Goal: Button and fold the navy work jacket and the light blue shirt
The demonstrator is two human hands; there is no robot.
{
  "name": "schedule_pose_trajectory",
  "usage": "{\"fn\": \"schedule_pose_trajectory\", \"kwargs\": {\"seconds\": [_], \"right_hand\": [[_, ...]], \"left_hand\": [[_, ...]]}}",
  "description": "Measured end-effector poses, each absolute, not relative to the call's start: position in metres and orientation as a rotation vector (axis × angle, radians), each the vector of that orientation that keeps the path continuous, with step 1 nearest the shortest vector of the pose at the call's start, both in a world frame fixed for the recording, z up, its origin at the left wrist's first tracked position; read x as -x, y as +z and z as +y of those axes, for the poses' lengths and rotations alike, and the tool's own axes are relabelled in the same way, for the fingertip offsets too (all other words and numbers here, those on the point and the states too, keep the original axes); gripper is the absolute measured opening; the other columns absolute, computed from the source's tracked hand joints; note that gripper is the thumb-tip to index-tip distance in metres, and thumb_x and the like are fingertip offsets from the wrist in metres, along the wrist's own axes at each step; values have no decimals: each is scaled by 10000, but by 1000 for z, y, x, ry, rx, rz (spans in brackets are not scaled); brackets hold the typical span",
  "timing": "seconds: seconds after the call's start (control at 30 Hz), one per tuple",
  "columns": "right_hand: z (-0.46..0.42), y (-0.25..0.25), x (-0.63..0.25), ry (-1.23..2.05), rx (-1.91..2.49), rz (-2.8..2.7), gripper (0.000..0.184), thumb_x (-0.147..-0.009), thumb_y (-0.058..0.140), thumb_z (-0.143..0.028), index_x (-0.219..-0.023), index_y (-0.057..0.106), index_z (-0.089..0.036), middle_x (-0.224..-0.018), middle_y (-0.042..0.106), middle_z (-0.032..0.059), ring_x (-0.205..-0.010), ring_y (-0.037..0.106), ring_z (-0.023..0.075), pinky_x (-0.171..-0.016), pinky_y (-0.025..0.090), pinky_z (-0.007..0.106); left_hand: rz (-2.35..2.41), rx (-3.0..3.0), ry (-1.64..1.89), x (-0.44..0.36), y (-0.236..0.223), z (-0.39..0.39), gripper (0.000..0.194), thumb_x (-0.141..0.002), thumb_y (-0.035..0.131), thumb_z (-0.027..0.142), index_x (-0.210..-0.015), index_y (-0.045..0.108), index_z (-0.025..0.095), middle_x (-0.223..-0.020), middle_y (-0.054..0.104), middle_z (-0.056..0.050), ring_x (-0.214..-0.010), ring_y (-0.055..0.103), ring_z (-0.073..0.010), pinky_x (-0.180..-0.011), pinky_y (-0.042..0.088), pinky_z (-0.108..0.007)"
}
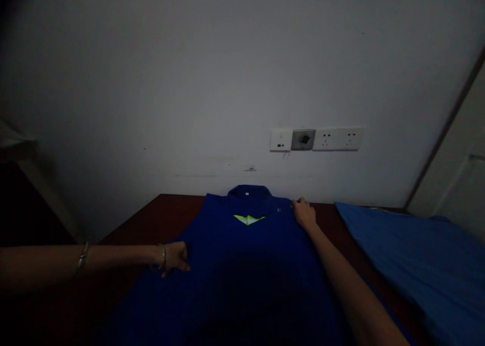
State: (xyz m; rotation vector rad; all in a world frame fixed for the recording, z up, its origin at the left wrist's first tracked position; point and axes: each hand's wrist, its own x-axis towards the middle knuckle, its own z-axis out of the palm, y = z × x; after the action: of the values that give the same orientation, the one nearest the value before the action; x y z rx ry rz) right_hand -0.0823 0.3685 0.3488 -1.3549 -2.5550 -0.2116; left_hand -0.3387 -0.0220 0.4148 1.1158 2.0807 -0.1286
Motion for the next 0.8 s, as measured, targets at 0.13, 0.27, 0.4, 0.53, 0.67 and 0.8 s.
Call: {"fn": "schedule_pose_trajectory", "kwargs": {"seconds": [0.13, 0.27, 0.4, 0.53, 0.67, 0.8], "right_hand": [[365, 349, 81, -246, 1371, -2550, 328, -907, 322, -363, -1121, 523, -217, -1076, 493, 127, -919, 542, 220, -676, 424, 301], [361, 351, 82, -341, 1349, -2538, 330, -907, 315, -319, -1150, 501, -193, -1076, 519, 154, -941, 533, 247, -727, 413, 360], [350, 360, 78, -437, 1284, -2510, 353, -900, 295, -231, -1192, 476, -145, -1149, 502, 199, -1029, 491, 294, -797, 385, 438], [329, 363, 56, -310, 1228, -2589, 373, -883, 286, -210, -1140, 530, -93, -1245, 458, 213, -1107, 463, 295, -868, 383, 412], [292, 344, 16, -122, 1167, -2662, 514, -871, 326, -392, -1205, 500, -43, -1317, 403, 223, -1243, 340, 318, -1007, 283, 408], [255, 323, -24, 32, 1146, -2693, 693, -831, 275, -589, -1300, 420, -100, -1376, 352, 170, -1297, 253, 309, -1046, 225, 444]], "left_hand": [[2042, -1060, -219, 355, 414, -41, 459, -517, 689, 556, -459, 464, 160, -362, 426, 9, -298, 360, -97, -320, 294, -216], [2132, -968, -258, 357, 416, -53, 482, -569, 630, 610, -475, 473, 163, -377, 416, 2, -336, 403, -123, -374, 366, -260], [2347, -1329, -418, 333, 430, -57, 388, -628, 630, 515, -748, 592, 149, -684, 609, -92, -670, 601, -248, -616, 482, -360], [2345, -1996, -402, 296, 442, -74, 553, -721, 570, 412, -1192, 450, 147, -1181, 506, -180, -1072, 490, -321, -844, 426, -444], [1810, -2359, -310, 265, 436, -105, 684, -800, 457, 486, -1383, 207, 231, -1430, 221, -161, -1266, 273, -366, -948, 317, -545], [1691, -2313, -311, 261, 426, -120, 695, -814, 433, 507, -1405, 154, 271, -1458, 139, -136, -1301, 176, -383, -944, 300, -582]]}}
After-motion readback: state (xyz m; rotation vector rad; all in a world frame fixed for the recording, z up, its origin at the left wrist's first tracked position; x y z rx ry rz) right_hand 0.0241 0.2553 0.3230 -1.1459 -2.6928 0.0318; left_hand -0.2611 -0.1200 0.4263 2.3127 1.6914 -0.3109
